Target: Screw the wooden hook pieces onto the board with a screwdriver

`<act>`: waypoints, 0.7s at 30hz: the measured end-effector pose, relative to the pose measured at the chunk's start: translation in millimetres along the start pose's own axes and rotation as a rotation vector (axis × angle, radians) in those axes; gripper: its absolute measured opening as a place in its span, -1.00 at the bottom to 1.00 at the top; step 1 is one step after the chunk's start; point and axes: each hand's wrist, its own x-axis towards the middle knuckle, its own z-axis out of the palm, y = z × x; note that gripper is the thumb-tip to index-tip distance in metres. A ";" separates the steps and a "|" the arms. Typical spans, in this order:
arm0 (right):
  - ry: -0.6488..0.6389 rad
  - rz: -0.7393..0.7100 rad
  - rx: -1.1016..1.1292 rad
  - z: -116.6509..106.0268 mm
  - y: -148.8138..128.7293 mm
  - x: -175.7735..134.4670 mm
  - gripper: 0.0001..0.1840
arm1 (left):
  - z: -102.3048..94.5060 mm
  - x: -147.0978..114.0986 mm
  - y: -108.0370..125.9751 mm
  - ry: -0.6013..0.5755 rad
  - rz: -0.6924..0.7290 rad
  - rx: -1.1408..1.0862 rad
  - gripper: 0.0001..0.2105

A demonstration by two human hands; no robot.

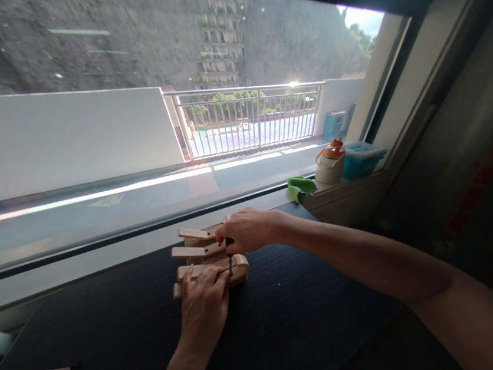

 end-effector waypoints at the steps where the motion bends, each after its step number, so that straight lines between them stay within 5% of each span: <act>1: -0.006 -0.011 -0.006 -2.3 -2.1 -1.0 -0.66 | -1.2 0.2 0.5 -0.008 -0.005 -0.009 -0.77; 6: -0.078 -0.064 -0.059 -10.0 -15.9 -2.6 -0.73 | -4.4 0.6 2.5 -0.007 -0.025 -0.044 -0.75; 21: 0.043 0.054 0.046 12.6 -17.5 2.3 -0.72 | 6.0 -0.8 -7.0 0.016 0.076 0.073 -0.73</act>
